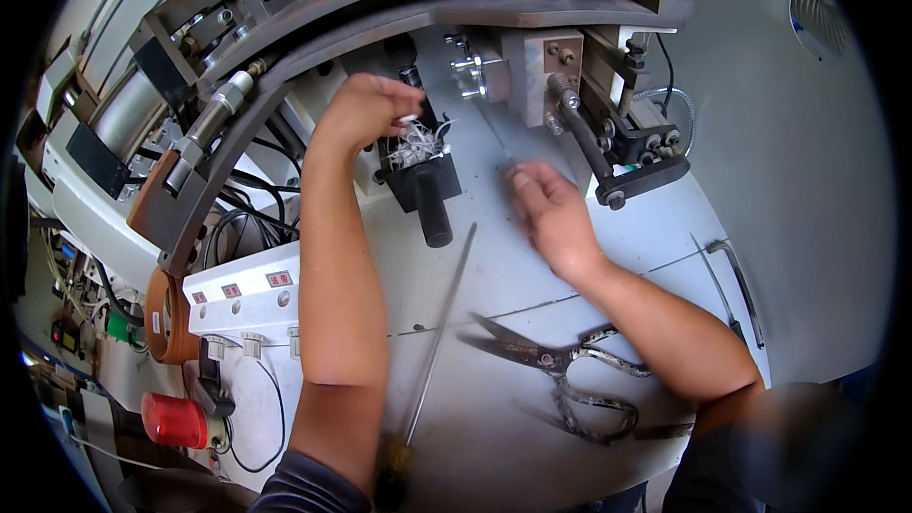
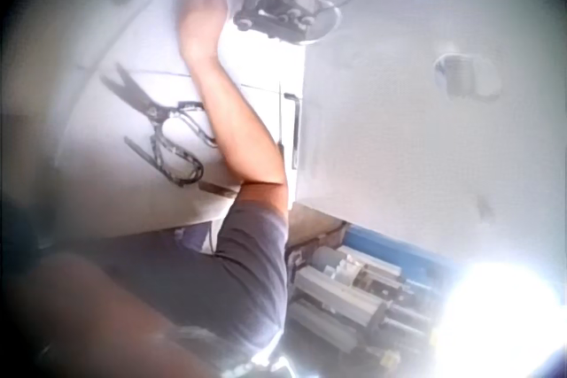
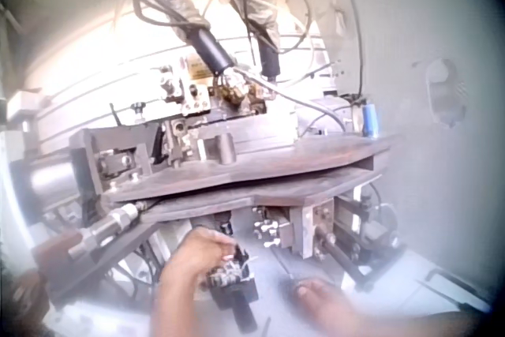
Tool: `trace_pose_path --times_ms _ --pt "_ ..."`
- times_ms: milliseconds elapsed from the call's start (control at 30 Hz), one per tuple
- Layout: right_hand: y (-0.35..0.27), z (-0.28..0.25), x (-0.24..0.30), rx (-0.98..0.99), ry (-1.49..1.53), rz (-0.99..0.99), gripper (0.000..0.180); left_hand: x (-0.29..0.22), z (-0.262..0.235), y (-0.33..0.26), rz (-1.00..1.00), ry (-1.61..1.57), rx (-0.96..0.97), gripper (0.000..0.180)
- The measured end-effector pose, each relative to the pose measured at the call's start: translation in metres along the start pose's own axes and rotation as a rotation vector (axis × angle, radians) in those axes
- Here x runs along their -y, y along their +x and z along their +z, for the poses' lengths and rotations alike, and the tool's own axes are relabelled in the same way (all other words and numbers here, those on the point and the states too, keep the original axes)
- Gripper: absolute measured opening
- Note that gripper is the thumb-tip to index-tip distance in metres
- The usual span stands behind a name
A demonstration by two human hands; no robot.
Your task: The person uses a screwdriver to adjust components inside a large industrial machine. They briefly interact with a control panel and keyboard, then return to tightening or aligning internal parts with the screwdriver.
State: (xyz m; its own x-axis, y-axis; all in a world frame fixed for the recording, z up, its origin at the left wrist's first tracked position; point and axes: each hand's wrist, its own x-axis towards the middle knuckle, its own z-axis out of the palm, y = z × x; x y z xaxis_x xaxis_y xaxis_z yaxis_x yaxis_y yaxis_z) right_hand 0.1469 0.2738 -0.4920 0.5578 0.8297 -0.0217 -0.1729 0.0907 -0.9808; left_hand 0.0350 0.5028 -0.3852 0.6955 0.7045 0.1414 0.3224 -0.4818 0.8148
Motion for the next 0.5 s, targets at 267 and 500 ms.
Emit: trace_pose_path --times_ms 267,500 --pt "-0.006 0.005 -0.001 0.067 -0.048 -0.023 0.022 0.026 0.012 0.026 -0.136 0.151 -0.210 0.020" --pt "0.003 0.027 0.022 0.120 -0.111 -0.159 0.027 0.021 0.014 0.021 0.037 -0.237 -0.242 0.027"
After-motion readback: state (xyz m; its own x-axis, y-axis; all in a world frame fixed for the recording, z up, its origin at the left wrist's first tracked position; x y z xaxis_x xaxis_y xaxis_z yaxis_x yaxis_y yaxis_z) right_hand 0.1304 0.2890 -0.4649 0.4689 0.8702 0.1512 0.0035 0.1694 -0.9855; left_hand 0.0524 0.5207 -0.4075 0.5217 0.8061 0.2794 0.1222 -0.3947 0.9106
